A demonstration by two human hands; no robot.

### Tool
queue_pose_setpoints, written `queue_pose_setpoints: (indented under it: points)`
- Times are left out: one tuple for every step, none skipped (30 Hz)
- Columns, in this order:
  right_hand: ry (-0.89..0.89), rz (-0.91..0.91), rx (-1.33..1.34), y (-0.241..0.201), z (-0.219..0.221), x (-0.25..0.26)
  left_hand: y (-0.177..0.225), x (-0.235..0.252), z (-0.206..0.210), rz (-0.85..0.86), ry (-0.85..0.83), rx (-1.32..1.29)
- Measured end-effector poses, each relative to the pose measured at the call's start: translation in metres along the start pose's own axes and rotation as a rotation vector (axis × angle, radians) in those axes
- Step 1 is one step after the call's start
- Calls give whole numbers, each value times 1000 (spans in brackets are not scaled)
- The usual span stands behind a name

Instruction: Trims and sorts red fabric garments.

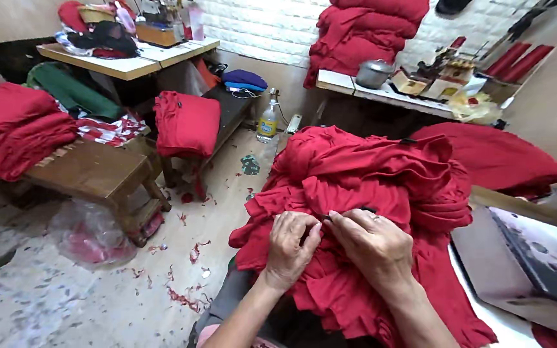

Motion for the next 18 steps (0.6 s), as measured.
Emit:
queue_pose_setpoints:
  points:
    - [10,13,-6,-1,0,0,1,0,0,6,-4,-3]
    - [20,29,4,-1,0,0,1,0,0,26,0,-2]
    - [21,54,37,1,0,-1,0,-2,-1,60,13,1]
    - [15,95,94,4,0,-2,-1,-4,-3,107,34,10]
    - [5,145,176,10,-1,-3,-2,-7,-6,143,56,12]
    - [-8,197,264,18,-2,-5,-4,-9,-11,158,75,13]
    - [-28,245,330,26,-3,-8,-8,-12,-18,147,96,13]
    - [-58,288,377,35,-4,-12,-16,-15,-27,108,112,19]
    - [-102,314,392,43,-4,-16,-26,-16,-39,36,143,48]
    - [-155,318,378,50,-4,-18,-38,-16,-53,-65,183,81]
    - [-211,302,352,55,-3,-22,-51,-17,-67,-179,215,106]
    - [-244,271,331,58,-1,-25,-63,-17,-79,-261,247,104]
    - [-243,245,302,60,1,-28,-71,-15,-87,-291,266,101]
    - [-212,232,278,62,3,-30,-72,-12,-89,-273,268,101]
    - [-176,230,267,63,4,-29,-68,-7,-87,-230,254,108]
    - [-144,236,265,63,3,-27,-61,-2,-80,-192,225,109]
    - [-119,248,275,63,2,-23,-55,3,-71,-178,190,107]
    - [-98,269,300,63,1,-20,-50,6,-63,-193,153,113]
Point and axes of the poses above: each hand's wrist, its own x-axis towards the middle knuckle, its own z-axis out of the palm, y = z × x, the point moved 7 cm from there along x, towards the middle knuckle, and after that the axes turned 7 degrees about -x, right-handed, at the moved point
